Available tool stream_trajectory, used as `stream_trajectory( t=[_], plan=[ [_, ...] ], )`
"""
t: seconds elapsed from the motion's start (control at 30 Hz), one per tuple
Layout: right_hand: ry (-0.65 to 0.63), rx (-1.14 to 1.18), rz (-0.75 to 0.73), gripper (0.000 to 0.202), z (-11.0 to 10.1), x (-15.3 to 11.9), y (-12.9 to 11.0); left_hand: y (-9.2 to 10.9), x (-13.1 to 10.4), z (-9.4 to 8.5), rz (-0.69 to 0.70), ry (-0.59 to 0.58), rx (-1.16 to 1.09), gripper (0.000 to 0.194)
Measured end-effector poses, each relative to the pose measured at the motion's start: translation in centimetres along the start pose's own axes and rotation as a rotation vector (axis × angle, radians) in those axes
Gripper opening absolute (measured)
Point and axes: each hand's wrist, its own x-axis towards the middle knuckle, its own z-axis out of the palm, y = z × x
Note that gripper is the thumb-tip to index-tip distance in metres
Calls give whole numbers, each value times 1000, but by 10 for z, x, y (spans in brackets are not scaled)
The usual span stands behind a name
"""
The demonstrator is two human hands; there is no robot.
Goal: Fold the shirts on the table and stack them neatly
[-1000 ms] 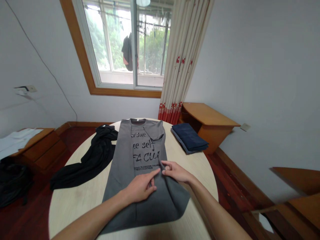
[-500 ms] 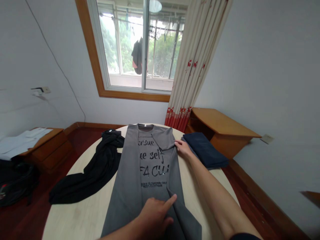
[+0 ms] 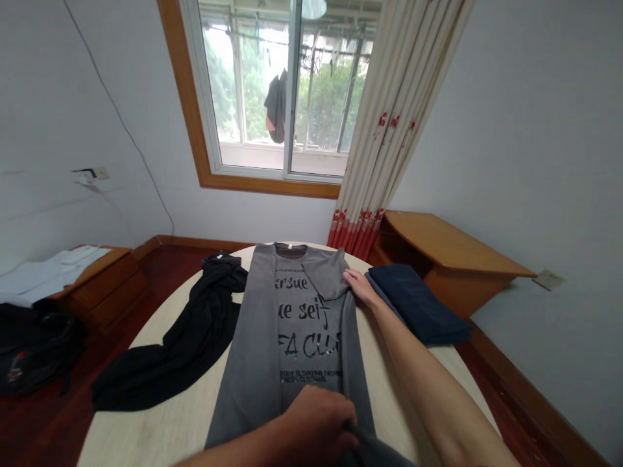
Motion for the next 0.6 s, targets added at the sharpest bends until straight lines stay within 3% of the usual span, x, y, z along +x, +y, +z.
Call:
stream_trajectory(
  t=[0.13,0.23,0.3,0.4,0.6],
  plan=[
    [-47,-74,-104,59,18,7,-38,-8,-31,-2,-2,224,92,20],
    [-153,-188,-170,58,44,8,-74,-19,-45,0,163,341,201,19],
    [-228,-261,-179,57,62,6,-94,-28,-48,6,301,348,246,16],
    [-323,-355,-173,54,85,0,-113,-42,-45,21,402,316,315,17],
    [-478,-475,-146,56,106,-11,-123,-56,-45,50,494,270,382,22]
  ],
)
